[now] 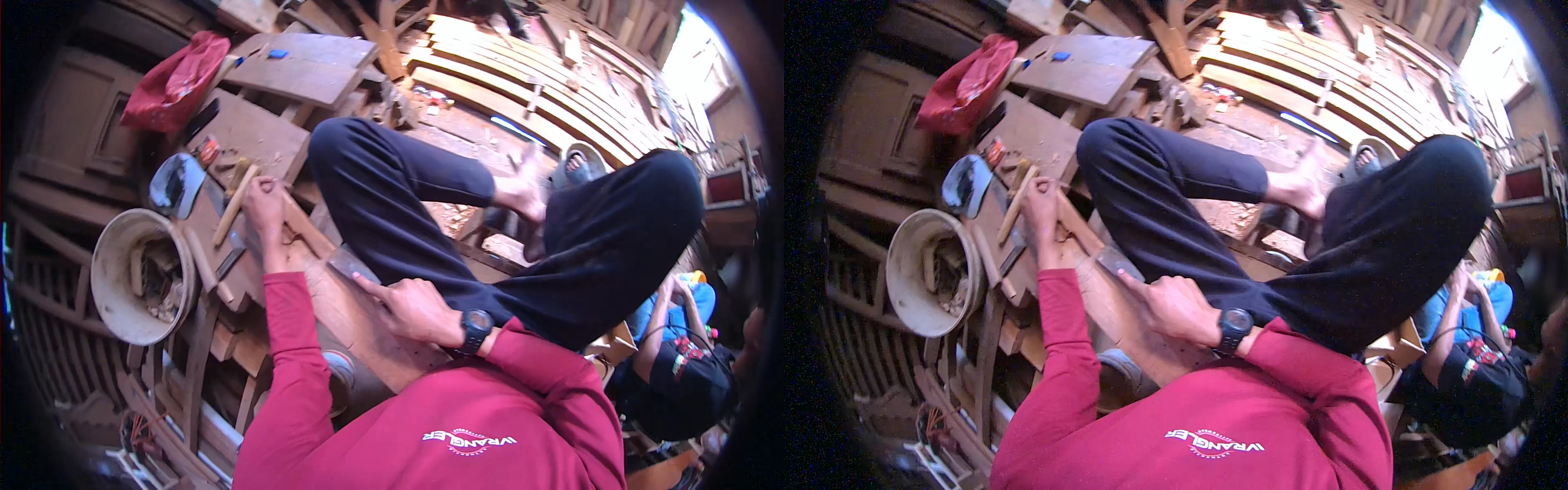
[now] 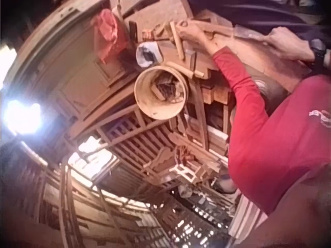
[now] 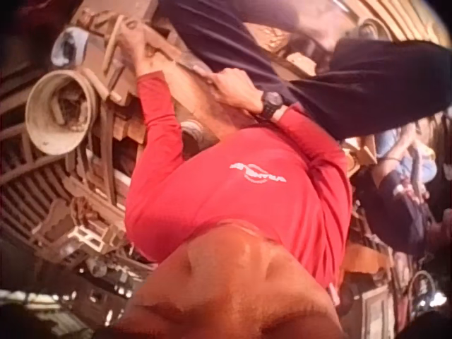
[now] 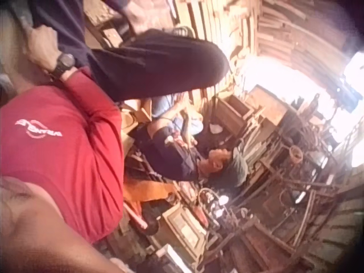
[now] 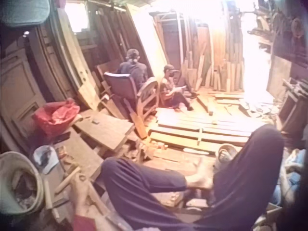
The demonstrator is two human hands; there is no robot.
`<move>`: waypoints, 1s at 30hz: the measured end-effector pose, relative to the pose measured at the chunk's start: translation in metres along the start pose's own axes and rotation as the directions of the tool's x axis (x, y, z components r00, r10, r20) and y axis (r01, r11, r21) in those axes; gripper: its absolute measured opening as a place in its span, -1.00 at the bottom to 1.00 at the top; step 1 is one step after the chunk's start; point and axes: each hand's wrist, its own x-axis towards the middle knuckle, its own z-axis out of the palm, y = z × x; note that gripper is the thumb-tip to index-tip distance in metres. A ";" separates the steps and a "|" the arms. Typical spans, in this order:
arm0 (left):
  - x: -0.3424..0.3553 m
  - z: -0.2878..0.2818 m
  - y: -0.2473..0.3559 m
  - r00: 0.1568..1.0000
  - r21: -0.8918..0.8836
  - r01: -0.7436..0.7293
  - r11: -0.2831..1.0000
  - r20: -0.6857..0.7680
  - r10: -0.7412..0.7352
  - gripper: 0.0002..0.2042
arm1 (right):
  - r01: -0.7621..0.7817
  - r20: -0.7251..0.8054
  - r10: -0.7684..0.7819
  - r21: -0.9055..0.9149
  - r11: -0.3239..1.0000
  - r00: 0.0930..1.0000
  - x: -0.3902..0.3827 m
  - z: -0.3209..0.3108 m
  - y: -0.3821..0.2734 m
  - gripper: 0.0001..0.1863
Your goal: Use a woodworking chisel or drawknife to carve and shape a piece of timber.
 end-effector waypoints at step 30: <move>-0.001 -0.010 0.003 0.989 0.091 0.120 0.989 0.071 -0.127 -0.64 | -0.002 -0.014 -0.002 -0.266 0.964 1.000 0.010 -0.001 -0.012 -0.28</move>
